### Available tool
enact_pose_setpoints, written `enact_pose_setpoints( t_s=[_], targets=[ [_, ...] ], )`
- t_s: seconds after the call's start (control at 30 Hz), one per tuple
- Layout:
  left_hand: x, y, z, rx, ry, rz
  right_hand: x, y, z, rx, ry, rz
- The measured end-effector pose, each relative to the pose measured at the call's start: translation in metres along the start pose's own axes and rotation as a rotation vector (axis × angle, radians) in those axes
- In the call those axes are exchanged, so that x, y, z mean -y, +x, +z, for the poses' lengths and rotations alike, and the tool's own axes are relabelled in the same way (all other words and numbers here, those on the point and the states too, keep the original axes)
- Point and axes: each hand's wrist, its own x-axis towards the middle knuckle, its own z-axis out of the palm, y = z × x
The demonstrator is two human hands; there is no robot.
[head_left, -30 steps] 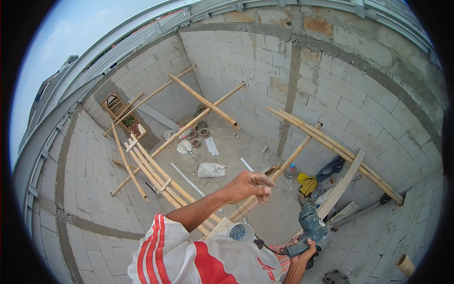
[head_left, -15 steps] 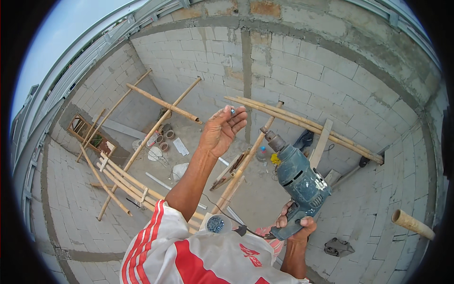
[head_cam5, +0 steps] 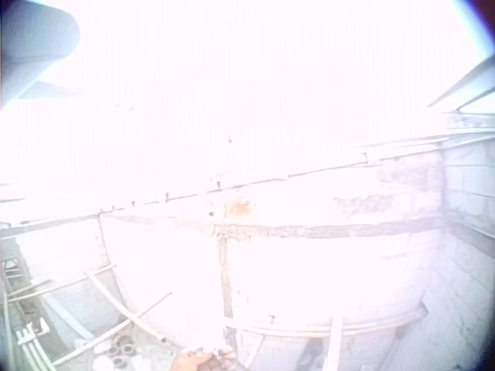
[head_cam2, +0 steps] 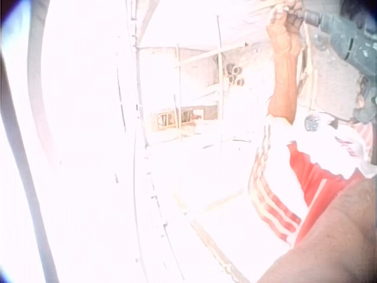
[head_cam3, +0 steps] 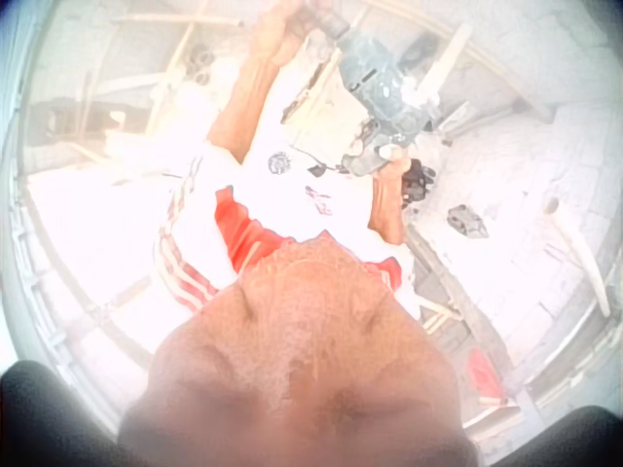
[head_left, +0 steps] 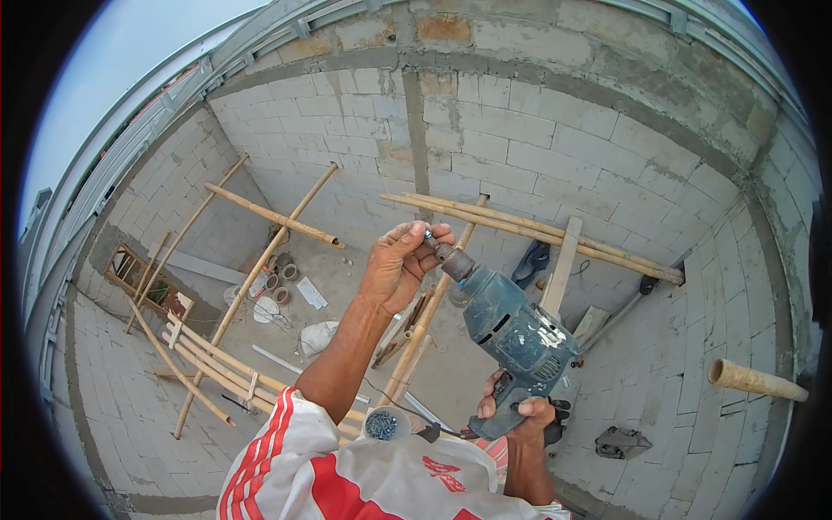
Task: The person places screws onto a power drill bit, positions metal brackets against the steel roof framing, and drives the screws into the frame using the drill.
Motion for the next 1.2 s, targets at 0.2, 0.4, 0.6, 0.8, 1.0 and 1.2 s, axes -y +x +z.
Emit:
enact_pose_setpoints(
  t_s=[0.2, 0.4, 0.6, 0.8, 1.0, 1.2],
  targets=[
    [0.010, -0.010, -0.010, -0.017, -0.038, -0.011, -0.007, -0.011, -0.007, 0.051, 0.033, -0.024],
    [0.010, -0.011, -0.003, -0.004, -0.045, -0.007, -0.009, -0.015, -0.013, -0.014, 0.003, 0.003],
    [0.002, -0.004, 0.009, 0.020, 0.051, 0.044, -0.007, -0.007, -0.017, 0.027, -0.055, -0.029],
    [0.011, -0.002, 0.018, 0.036, 0.039, 0.026, -0.008, -0.004, -0.015, 0.038, -0.089, -0.064],
    [0.016, 0.003, 0.042, 0.007, -0.029, -0.007, 0.002, 0.002, 0.001, 0.002, -0.189, -0.116],
    [0.021, 0.007, 0.071, 0.130, 0.037, -0.041, 0.021, 0.012, 0.031, -0.056, -0.206, -0.259]
  ],
)
